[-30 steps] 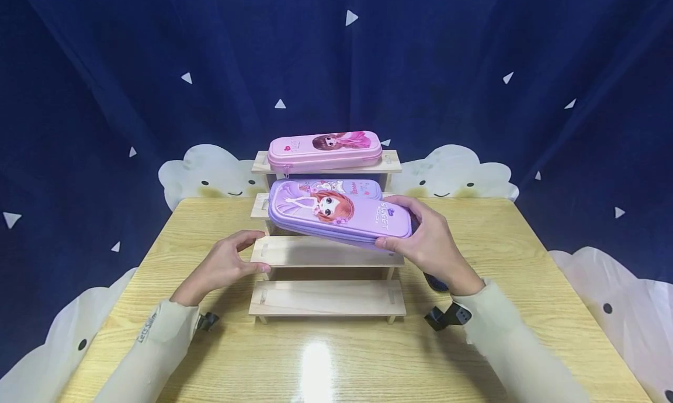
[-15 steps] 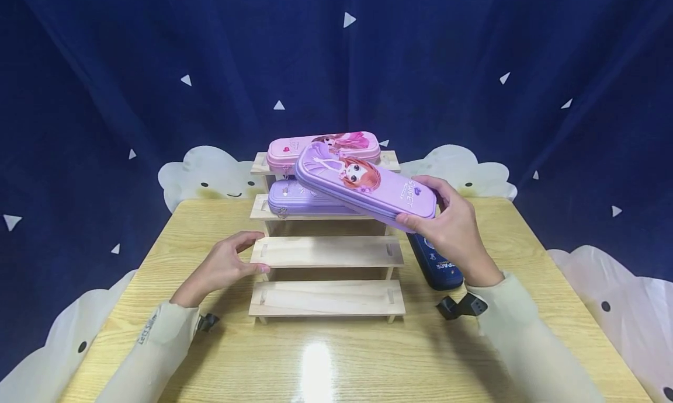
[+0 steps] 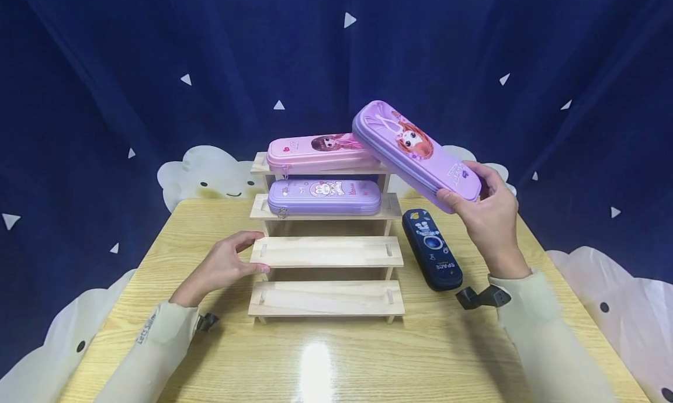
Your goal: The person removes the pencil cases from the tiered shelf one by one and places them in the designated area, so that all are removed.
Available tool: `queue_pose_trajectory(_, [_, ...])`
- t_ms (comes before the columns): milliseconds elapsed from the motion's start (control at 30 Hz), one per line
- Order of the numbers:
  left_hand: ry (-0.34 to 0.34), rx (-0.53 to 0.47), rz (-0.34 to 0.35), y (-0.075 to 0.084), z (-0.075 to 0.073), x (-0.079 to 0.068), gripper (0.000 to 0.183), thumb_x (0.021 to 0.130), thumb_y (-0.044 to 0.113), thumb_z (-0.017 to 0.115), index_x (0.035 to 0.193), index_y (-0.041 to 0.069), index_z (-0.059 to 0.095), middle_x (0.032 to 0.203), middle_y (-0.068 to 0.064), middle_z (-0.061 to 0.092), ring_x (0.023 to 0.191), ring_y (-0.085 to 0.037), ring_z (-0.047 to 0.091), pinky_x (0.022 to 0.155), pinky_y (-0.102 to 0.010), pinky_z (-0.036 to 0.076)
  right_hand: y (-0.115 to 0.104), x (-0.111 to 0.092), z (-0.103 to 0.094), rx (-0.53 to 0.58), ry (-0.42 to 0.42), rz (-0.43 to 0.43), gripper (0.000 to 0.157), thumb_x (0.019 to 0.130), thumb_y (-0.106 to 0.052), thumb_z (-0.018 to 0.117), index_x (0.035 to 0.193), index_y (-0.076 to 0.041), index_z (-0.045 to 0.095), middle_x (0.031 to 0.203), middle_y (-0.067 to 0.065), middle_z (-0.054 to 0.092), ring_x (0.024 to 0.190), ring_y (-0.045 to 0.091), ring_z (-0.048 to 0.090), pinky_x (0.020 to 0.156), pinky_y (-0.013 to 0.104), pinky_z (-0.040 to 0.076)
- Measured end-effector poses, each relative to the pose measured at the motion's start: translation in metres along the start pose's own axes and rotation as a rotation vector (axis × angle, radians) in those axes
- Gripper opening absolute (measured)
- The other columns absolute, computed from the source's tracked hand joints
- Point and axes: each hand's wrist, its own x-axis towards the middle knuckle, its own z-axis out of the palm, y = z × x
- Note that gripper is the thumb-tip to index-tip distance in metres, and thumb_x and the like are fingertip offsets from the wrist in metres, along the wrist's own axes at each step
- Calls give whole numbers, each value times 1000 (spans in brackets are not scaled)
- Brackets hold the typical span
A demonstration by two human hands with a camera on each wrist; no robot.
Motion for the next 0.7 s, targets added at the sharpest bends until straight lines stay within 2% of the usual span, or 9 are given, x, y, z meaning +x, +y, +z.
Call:
queue_pose_trajectory(167, [-4, 8, 1, 1, 0, -1, 87, 72, 51, 89, 142, 14, 55, 150, -14, 55, 138, -41, 53, 115, -55, 45, 12, 7, -12, -38, 70, 59, 61, 83, -6, 82, 139, -13, 58, 122, -10, 59, 108, 11, 54, 81, 3, 49])
queue_pose_trajectory(300, [-3, 7, -6, 1, 0, -1, 87, 71, 50, 89, 143, 14, 55, 151, -14, 54, 139, -41, 52, 115, -56, 45, 22, 12, -20, -25, 133, 108, 59, 82, -7, 84, 136, -14, 61, 118, -10, 60, 106, 10, 54, 79, 4, 49])
queue_pose_trajectory(433, [-6, 4, -11, 2, 0, -1, 89, 70, 52, 89, 143, 14, 55, 151, -14, 54, 139, -41, 52, 115, -56, 44, 31, 16, -27, 39, 213, 160, 59, 77, -5, 87, 131, -14, 65, 114, -9, 63, 102, 9, 56, 75, 5, 50])
queue_pose_trajectory(700, [-9, -5, -15, 0, 0, 0, 87, 72, 48, 90, 144, 14, 54, 153, -13, 53, 140, -41, 50, 116, -56, 43, 48, 18, -42, -19, 300, 253, 62, 75, -14, 90, 131, -19, 65, 115, -13, 63, 103, 5, 55, 77, 6, 47])
